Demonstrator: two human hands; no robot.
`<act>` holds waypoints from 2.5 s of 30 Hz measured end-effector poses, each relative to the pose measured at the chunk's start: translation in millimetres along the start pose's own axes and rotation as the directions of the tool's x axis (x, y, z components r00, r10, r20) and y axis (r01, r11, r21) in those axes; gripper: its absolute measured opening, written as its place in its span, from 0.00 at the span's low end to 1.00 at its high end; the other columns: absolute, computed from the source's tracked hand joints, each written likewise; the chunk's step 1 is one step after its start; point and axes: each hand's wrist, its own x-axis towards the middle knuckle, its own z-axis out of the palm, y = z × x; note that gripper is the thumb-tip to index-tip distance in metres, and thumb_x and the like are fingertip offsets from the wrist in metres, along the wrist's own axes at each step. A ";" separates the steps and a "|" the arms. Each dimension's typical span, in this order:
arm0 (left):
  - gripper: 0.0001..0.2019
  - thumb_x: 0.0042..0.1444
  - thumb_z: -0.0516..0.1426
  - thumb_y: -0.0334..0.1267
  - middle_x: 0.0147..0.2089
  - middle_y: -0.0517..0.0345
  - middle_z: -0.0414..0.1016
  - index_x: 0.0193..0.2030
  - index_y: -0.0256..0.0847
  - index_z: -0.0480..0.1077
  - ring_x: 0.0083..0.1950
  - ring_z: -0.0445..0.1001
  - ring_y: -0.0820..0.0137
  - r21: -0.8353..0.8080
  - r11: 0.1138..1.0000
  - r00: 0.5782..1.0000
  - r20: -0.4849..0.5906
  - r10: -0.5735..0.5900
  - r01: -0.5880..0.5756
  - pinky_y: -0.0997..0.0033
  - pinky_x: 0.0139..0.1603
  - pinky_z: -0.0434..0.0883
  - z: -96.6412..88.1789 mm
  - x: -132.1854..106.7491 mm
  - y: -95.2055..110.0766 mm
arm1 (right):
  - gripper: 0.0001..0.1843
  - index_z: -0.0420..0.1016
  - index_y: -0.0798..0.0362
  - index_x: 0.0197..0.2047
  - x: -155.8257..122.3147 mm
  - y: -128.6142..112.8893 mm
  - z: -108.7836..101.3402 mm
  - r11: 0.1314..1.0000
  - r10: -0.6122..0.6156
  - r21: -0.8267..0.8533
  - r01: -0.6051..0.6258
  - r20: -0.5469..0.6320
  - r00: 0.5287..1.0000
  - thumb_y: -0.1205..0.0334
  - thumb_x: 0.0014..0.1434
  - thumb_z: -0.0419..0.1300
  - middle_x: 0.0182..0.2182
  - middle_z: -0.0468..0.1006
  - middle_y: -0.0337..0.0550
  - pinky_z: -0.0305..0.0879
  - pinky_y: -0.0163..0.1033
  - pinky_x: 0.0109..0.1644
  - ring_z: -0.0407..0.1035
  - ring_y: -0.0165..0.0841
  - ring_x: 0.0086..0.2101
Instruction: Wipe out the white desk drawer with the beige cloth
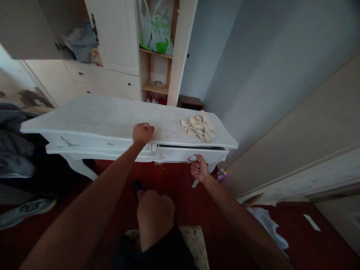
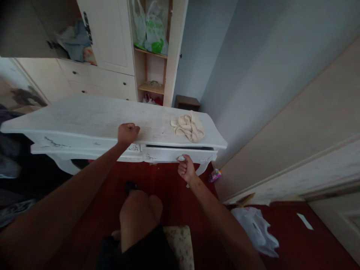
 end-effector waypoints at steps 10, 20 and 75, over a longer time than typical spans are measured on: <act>0.16 0.42 0.53 0.37 0.17 0.65 0.44 0.13 0.44 0.47 0.21 0.47 0.76 -0.098 0.994 0.999 0.030 -0.037 0.040 0.69 0.25 0.50 -3.6 0.2 2.7 | 0.12 0.68 0.51 0.28 29.4 -9.0 17.9 0.997 -0.082 0.002 0.083 -0.107 0.991 0.53 0.58 0.57 0.09 0.51 0.24 0.41 0.29 0.13 0.41 0.22 0.11; 0.16 0.42 0.53 0.36 0.17 0.65 0.44 0.13 0.44 0.48 0.22 0.49 0.75 -0.085 0.995 0.998 0.025 -0.049 0.051 0.70 0.26 0.51 -1.3 0.4 0.0 | 0.14 0.70 0.52 0.29 26.1 -10.6 16.0 0.997 -0.062 -0.052 0.054 -0.158 0.986 0.50 0.57 0.56 0.09 0.51 0.24 0.41 0.28 0.13 0.41 0.22 0.12; 0.61 0.44 0.64 0.67 0.80 0.40 0.37 0.78 0.45 0.38 0.78 0.34 0.38 0.295 0.791 0.661 0.730 0.176 -0.536 0.33 0.71 0.46 139.2 11.6 138.2 | 0.25 0.75 0.48 0.25 -150.0 131.0 -71.2 0.938 0.115 -0.314 -0.146 -0.113 0.987 0.33 0.46 0.69 0.11 0.58 0.33 0.55 0.34 0.18 0.57 0.29 0.16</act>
